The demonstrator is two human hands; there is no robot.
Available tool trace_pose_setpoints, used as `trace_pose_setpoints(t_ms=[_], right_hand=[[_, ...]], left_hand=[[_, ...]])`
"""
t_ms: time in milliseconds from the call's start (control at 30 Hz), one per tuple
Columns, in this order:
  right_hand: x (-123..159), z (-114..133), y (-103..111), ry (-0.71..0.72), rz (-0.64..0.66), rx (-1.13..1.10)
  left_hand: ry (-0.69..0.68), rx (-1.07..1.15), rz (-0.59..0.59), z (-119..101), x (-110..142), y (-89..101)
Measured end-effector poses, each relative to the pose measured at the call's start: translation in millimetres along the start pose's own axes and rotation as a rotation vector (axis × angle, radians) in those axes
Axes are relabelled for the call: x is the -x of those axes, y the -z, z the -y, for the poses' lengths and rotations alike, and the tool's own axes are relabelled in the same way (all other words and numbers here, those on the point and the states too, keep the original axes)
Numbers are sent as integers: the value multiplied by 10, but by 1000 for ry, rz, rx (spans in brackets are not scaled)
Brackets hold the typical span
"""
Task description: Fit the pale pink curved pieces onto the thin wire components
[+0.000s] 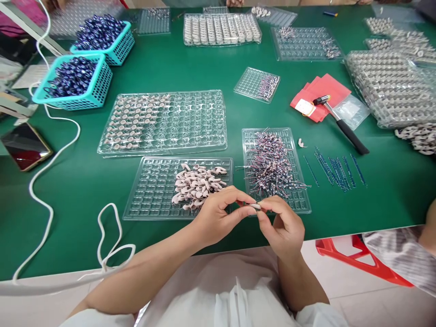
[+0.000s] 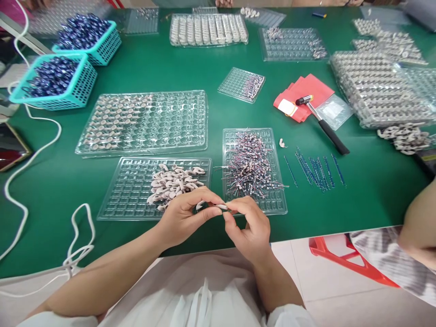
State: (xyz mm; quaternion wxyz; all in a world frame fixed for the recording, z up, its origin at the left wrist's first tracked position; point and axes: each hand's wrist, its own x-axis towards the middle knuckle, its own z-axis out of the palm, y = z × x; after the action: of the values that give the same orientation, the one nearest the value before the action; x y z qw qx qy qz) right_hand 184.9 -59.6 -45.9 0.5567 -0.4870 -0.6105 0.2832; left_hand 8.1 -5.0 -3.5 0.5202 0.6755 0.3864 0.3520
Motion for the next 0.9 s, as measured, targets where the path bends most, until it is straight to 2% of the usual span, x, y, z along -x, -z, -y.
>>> trace_pose_setpoints(t_ms=[233,367,467,700,900], right_hand=[[-10,1,15,17,19,-6],[-5,30,22,-84,-22,72],[5,42,26,-138,-43,116],[-7,39,18,-153,-42,159],[-9,54,5,-88,-42,213]], left_hand=[[175,65,95,-20,-22,40],[259,160,141,9,-15,52],[255,142,132,9,-11,53],[211,53,79,-27,-24,34],[209,5,47,-58,-42,63]])
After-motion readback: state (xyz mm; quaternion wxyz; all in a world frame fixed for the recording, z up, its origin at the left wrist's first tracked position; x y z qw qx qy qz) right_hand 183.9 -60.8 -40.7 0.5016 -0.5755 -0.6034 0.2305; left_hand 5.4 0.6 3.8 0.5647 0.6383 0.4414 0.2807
